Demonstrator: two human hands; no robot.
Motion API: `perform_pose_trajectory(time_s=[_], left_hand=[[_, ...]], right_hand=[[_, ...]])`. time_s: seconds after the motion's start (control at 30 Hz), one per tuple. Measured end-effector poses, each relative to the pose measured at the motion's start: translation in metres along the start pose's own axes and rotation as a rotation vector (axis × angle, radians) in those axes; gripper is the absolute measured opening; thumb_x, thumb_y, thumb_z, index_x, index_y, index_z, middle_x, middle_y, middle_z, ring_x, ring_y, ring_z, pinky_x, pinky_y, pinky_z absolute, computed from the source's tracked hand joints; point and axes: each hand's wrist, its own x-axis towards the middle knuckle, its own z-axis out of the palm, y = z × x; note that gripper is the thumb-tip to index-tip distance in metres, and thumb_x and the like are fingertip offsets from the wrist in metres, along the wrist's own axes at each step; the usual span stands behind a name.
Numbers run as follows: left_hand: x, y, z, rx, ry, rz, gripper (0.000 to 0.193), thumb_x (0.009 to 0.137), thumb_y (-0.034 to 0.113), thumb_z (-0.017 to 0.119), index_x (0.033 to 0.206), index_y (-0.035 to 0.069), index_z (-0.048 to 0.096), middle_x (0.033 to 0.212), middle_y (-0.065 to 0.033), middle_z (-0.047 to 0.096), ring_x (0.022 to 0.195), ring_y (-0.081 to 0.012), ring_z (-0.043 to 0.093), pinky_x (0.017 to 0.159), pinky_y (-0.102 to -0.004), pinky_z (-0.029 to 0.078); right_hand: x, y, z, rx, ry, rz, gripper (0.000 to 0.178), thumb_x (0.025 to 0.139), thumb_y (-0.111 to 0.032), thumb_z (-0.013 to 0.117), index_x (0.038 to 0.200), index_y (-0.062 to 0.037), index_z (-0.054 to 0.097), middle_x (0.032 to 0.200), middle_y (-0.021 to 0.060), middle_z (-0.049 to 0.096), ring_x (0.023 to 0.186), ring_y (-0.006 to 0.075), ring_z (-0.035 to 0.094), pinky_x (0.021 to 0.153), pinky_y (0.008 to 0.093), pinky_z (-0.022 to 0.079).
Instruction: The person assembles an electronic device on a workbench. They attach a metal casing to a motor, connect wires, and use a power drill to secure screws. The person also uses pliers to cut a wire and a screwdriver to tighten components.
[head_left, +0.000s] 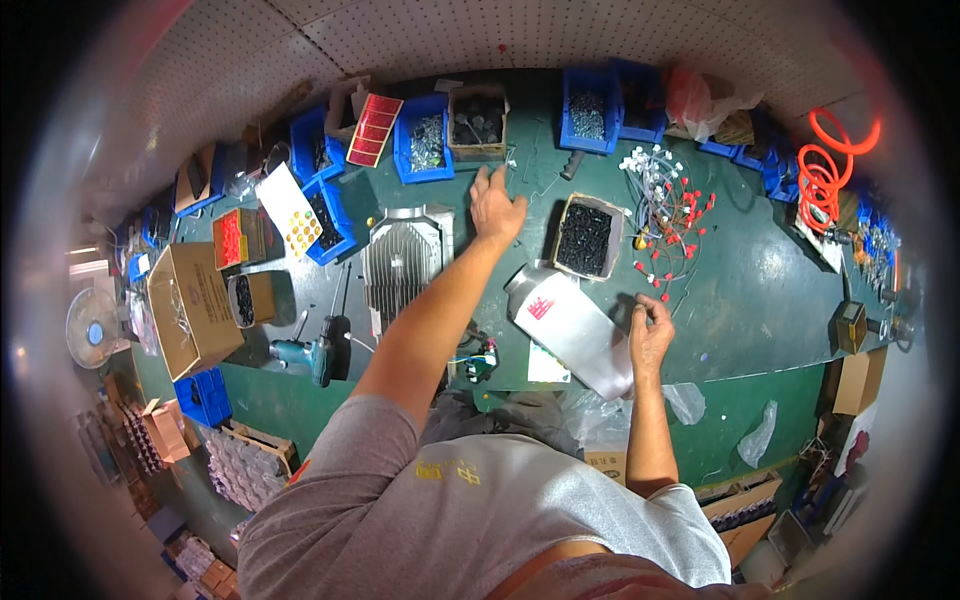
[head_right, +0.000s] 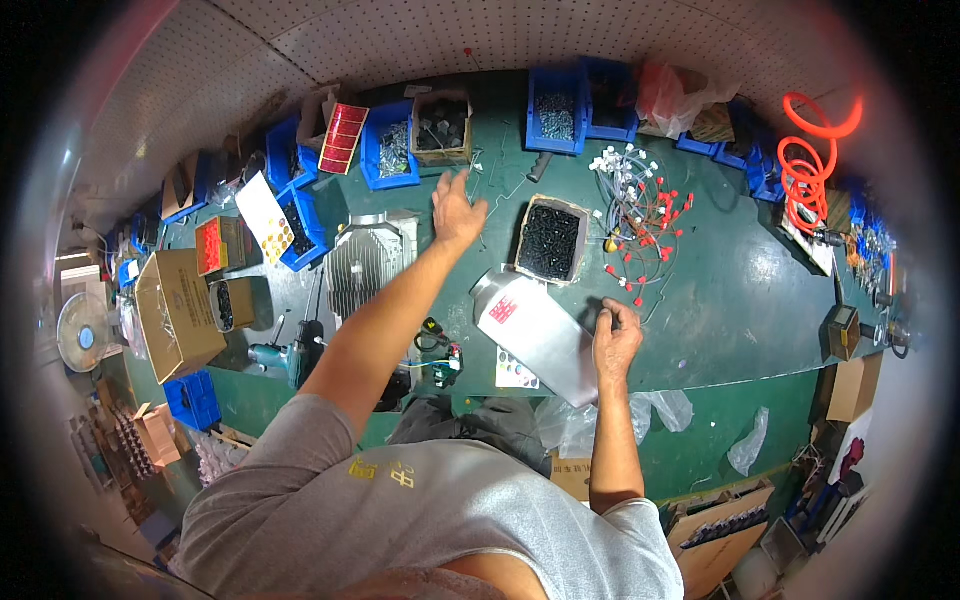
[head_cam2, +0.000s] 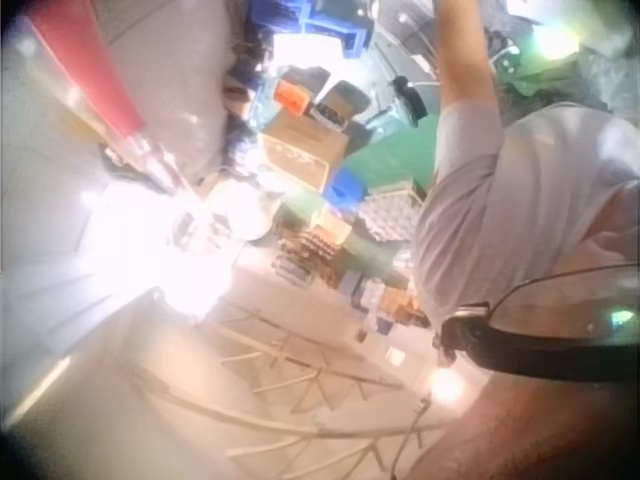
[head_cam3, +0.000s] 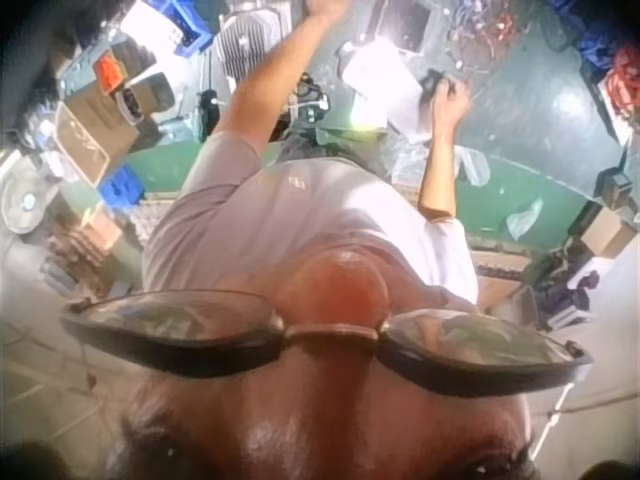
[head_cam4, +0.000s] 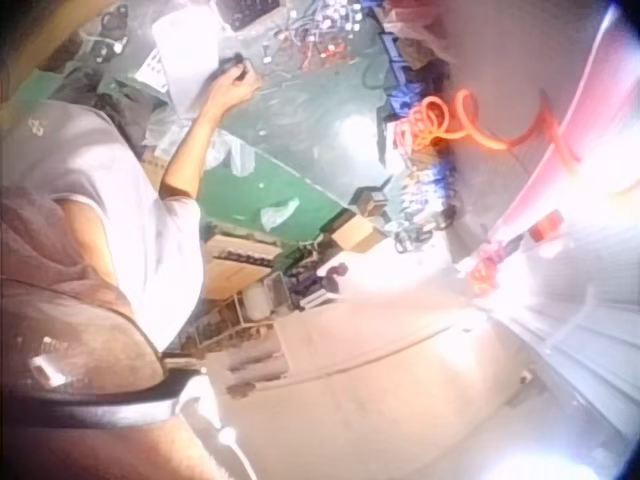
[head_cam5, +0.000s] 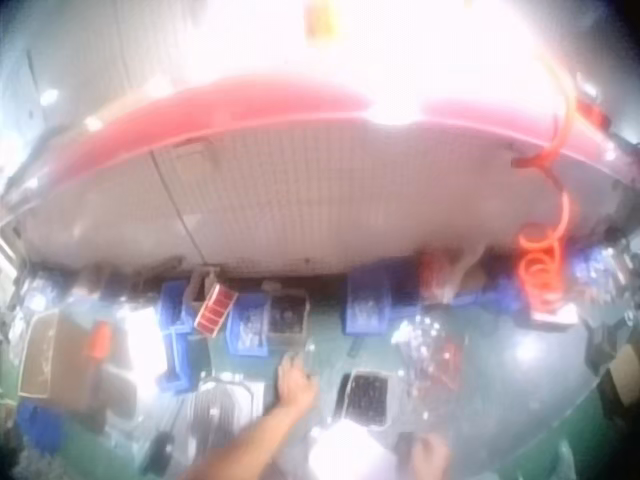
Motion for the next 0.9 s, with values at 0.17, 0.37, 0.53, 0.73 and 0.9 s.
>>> perform_pose_trajectory(time_s=[0.17, 0.37, 0.53, 0.73, 0.9], left_hand=[[0.04, -0.012, -0.003, -0.019, -0.119, -0.044, 0.079, 0.079, 0.025, 0.074, 0.15, 0.002, 0.047, 0.158, -0.0259, 0.04, 0.142, -0.0436, 0.042, 0.119, -0.0457, 0.037], [0.026, -0.014, -0.003, -0.337, -0.008, 0.077, 0.072, 0.077, 0.012, 0.075, 0.144, -0.002, 0.054, 0.148, -0.0231, 0.053, 0.14, -0.0354, 0.049, 0.118, -0.0388, 0.038], [0.016, -0.016, -0.007, -0.39, 0.026, 0.113, 0.069, 0.076, 0.006, 0.073, 0.142, -0.003, 0.056, 0.146, -0.0204, 0.056, 0.138, -0.0331, 0.051, 0.116, -0.0367, 0.04], [-0.004, -0.02, -0.026, -0.076, 0.055, 0.235, 0.073, 0.073, 0.013, 0.074, 0.143, 0.001, 0.056, 0.146, -0.0206, 0.054, 0.139, -0.0379, 0.046, 0.121, -0.0449, 0.034], [-0.016, 0.015, -0.027, 0.155, -0.131, 0.124, 0.073, 0.08, 0.022, 0.074, 0.146, 0.004, 0.05, 0.151, -0.0161, 0.045, 0.14, -0.0376, 0.042, 0.115, -0.0524, 0.037]], right_hand=[[-0.004, 0.002, -0.001, 0.023, -0.001, -0.003, 0.017, 0.09, -0.006, 0.066, 0.103, -0.0008, 0.075, 0.1, 0.0159, 0.075, 0.099, 0.0311, 0.069, 0.092, 0.0403, 0.053], [-0.008, 0.006, -0.001, 0.032, 0.007, 0.021, 0.017, 0.09, -0.007, 0.066, 0.102, -0.0008, 0.075, 0.101, 0.016, 0.075, 0.098, 0.0314, 0.069, 0.091, 0.0402, 0.053], [-0.011, 0.005, 0.005, 0.045, -0.004, 0.034, 0.017, 0.091, -0.008, 0.066, 0.102, -0.0009, 0.075, 0.1, 0.0163, 0.074, 0.097, 0.0315, 0.069, 0.09, 0.0399, 0.053], [-0.021, 0.005, 0.011, 0.072, -0.04, 0.015, 0.018, 0.092, -0.008, 0.065, 0.105, -0.0002, 0.075, 0.098, 0.0141, 0.074, 0.094, 0.0256, 0.07, 0.089, 0.0362, 0.054], [-0.009, 0.018, 0.01, 0.123, -0.052, 0.048, 0.021, 0.094, -0.008, 0.066, 0.11, 0.0023, 0.075, 0.103, 0.0117, 0.076, 0.093, 0.02, 0.07, 0.088, 0.0333, 0.054]])
